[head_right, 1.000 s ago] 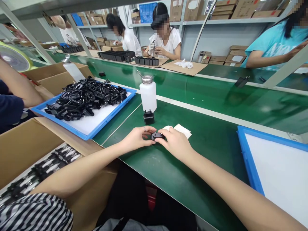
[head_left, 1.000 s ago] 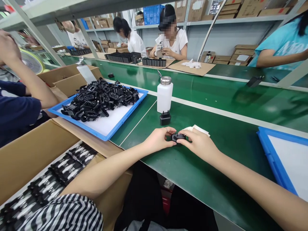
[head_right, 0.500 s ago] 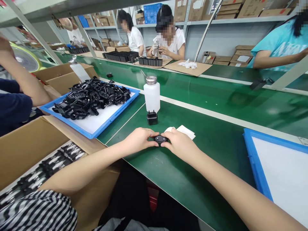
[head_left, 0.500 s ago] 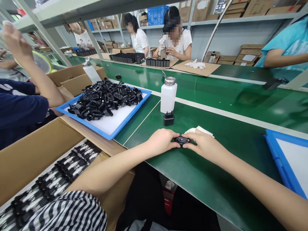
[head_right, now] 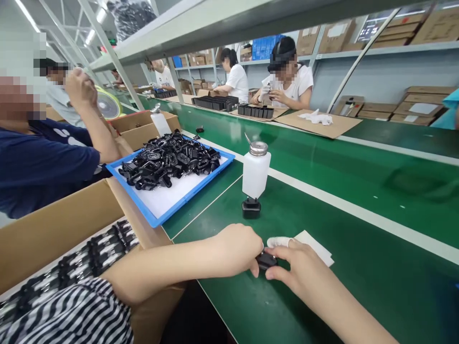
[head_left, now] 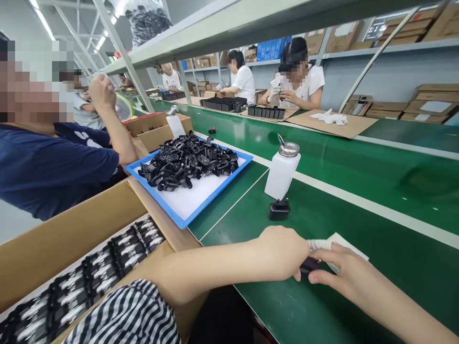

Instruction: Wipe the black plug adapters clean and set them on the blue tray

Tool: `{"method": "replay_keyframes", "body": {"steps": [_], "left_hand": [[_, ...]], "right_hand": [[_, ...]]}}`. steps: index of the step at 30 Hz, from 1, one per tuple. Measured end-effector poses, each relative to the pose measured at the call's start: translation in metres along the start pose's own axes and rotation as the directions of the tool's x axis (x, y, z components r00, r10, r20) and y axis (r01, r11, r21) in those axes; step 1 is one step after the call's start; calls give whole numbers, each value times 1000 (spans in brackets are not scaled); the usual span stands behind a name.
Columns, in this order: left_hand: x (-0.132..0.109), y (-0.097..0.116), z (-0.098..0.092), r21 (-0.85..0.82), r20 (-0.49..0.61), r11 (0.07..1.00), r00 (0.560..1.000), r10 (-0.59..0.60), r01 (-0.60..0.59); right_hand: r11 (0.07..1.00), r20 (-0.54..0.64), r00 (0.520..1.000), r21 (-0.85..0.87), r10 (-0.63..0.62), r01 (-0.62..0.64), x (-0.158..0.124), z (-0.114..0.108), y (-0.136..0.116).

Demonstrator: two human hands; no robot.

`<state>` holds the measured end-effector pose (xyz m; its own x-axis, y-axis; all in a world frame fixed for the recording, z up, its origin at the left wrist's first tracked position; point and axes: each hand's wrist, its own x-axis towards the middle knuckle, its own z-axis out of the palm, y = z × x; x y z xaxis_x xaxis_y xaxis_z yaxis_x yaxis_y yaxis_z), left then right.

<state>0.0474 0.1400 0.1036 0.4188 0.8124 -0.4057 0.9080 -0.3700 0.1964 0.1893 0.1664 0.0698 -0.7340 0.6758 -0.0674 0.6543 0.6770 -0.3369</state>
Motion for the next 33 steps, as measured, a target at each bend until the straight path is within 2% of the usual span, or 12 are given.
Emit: {"method": "replay_keyframes", "body": {"steps": [2, 5, 11, 15, 17, 20, 23, 25, 27, 29, 31, 33], "left_hand": [[1, -1, 1, -35, 48, 999, 999, -1, 3], [1, -1, 3, -56, 75, 998, 997, 36, -32], [1, 4, 9, -28, 51, 999, 998, 36, -35], [3, 6, 13, -102, 13, 993, 998, -60, 61], [1, 5, 16, -135, -75, 986, 991, -113, 102], [-6, -1, 20, -134, -172, 962, 951, -257, 236], [-12, -14, 22, -86, -94, 908, 903, -418, 411], [-9, -28, 24, -109, -134, 874, 864, -485, 474], [0, -43, 28, -208, -229, 884, 858, -459, 418], [12, -55, 34, -326, -318, 915, 884, -343, 238], [22, -59, 41, -402, -397, 913, 885, -243, 70], [28, -57, 46, -416, -455, 909, 866, -206, -3]], "right_hand": [[999, 25, 1000, 44, 0, -1, -1, 1, 0], [999, 1, 1000, 37, 16, -16, -2, 6, 4], [983, -137, 981, -140, -141, 122, -5, 15, 12], [979, -100, 987, -172, -125, 107, -2, 11, 7], [985, -110, 989, -153, -102, 85, 2, 9, 5], [994, -154, 987, -110, -45, 28, 12, 8, 5], [1000, -203, 979, 5, -1, 2, 25, 9, 7], [988, -213, 976, 155, 43, -9, 37, 11, 9], [946, -135, 988, 323, 78, -30, 51, 12, 11], [906, -64, 996, 422, 62, -29, 62, 13, 13], [914, -104, 995, 404, 2, 40, 65, 13, 13], [954, -209, 975, 267, -82, 138, 56, 12, 7]]}}
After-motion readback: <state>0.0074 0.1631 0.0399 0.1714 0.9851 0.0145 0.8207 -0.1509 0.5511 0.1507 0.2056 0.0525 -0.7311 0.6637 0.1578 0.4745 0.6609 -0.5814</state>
